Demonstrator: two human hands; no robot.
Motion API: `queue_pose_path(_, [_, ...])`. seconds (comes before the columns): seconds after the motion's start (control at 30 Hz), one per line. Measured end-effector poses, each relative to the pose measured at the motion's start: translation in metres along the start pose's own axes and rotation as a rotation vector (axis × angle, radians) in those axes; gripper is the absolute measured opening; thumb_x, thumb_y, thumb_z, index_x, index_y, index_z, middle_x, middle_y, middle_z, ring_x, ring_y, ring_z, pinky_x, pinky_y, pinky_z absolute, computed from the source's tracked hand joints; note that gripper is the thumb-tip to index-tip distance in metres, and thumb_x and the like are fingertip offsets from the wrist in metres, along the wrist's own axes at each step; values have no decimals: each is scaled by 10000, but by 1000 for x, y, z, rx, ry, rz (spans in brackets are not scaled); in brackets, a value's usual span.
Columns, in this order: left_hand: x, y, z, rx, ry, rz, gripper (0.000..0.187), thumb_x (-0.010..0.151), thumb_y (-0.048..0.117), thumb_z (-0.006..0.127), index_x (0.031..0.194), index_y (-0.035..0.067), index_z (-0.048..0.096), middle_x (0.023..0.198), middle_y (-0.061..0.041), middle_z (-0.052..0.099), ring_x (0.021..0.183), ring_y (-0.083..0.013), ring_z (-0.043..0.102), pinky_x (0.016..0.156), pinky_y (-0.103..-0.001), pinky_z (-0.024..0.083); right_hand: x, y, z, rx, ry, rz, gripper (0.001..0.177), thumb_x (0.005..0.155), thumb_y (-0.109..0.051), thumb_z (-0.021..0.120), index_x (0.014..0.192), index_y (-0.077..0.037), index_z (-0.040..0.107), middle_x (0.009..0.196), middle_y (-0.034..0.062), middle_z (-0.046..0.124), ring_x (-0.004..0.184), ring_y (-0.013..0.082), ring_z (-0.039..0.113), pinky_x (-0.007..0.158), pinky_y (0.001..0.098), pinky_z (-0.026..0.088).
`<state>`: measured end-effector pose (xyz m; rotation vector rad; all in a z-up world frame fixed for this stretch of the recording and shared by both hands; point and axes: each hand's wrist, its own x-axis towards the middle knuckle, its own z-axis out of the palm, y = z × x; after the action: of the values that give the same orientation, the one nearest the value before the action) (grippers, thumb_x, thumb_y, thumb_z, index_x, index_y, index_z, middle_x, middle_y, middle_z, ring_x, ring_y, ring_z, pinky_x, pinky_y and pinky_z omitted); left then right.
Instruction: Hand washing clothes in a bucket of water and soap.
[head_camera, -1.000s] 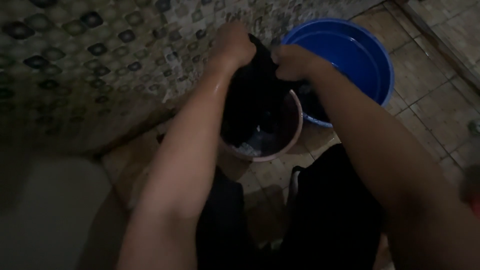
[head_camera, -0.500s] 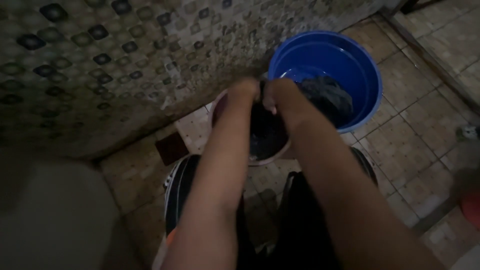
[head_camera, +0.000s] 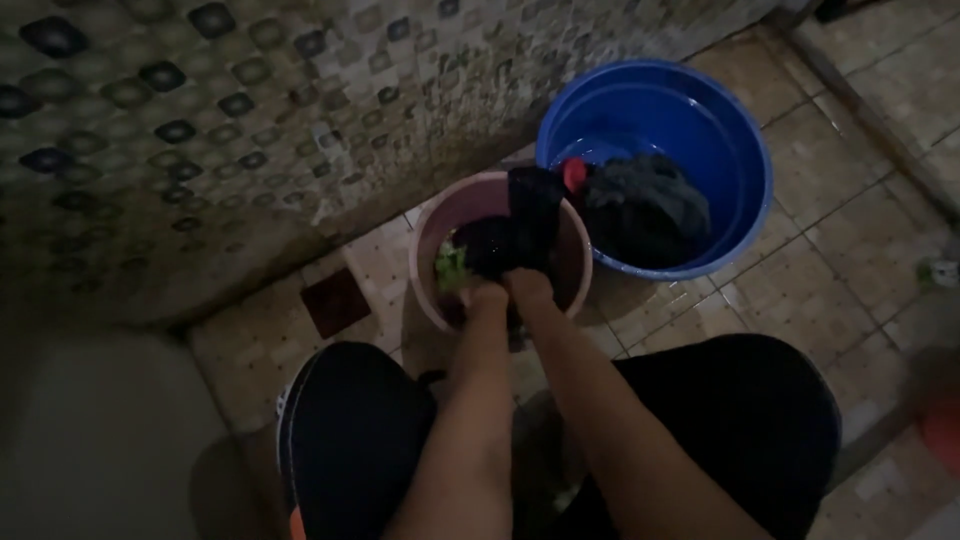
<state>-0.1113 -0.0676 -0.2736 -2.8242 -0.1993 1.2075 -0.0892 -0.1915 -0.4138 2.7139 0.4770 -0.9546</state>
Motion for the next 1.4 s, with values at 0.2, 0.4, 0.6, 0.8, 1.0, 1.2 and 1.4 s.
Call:
queue_pose_path(0.2, [8,-6,9,-137,17,-35,414,1021,382,571,1310,118,705,1405,-97,670,1253,-253,632,1025,-409,509,-30,-9,-56,51,-25,-53,319,941,-148,655,1235,-62,744,1253,149,765,980,232,765,816,363,609])
queue_pose_path(0.4, [38,-2,47,-284,-2,-69,345,1024,334,555,1183,105,758,1320,-100,709,1176,-243,669,961,-389,536,-57,-12,-80,95,-90,-112,312,901,-171,689,1182,-55,757,1203,153,761,986,250,753,828,372,597])
queue_pose_path(0.6, [142,29,132,-407,6,-81,334,1027,295,540,1077,93,801,1249,-103,742,1111,-235,701,907,-373,558,-79,-3,-101,136,-130,-145,309,859,-193,724,1128,-48,770,1154,157,757,993,269,741,839,381,584])
queue_pose_path(0.8, [111,24,132,-221,261,-157,309,974,285,585,1142,68,727,1229,-165,672,1099,-332,662,926,-493,483,-83,4,-106,182,-153,-184,310,818,-212,760,1075,-40,783,1104,161,753,1000,287,728,851,390,571])
queue_pose_path(1.0, [-38,-26,-54,-573,28,-10,181,885,215,721,774,72,724,861,-106,709,760,-231,663,637,-384,512,-39,33,-116,205,-137,-213,314,784,-227,791,1030,-32,794,1063,164,750,1006,302,717,860,397,560])
queue_pose_path(1.2, [-12,-44,-88,-1522,678,35,167,934,125,567,919,-25,638,809,-186,602,773,-385,566,763,-595,456,-115,65,-224,1295,41,-140,363,863,-307,686,925,47,731,811,145,762,762,283,758,706,364,602])
queue_pose_path(1.4, [-70,-20,-79,-2056,1130,-65,622,1055,568,356,1445,112,519,1299,-130,601,1151,-316,596,981,-482,467,-161,45,-256,1662,430,-78,320,803,-270,669,1038,-54,646,819,36,649,717,176,613,641,338,507])
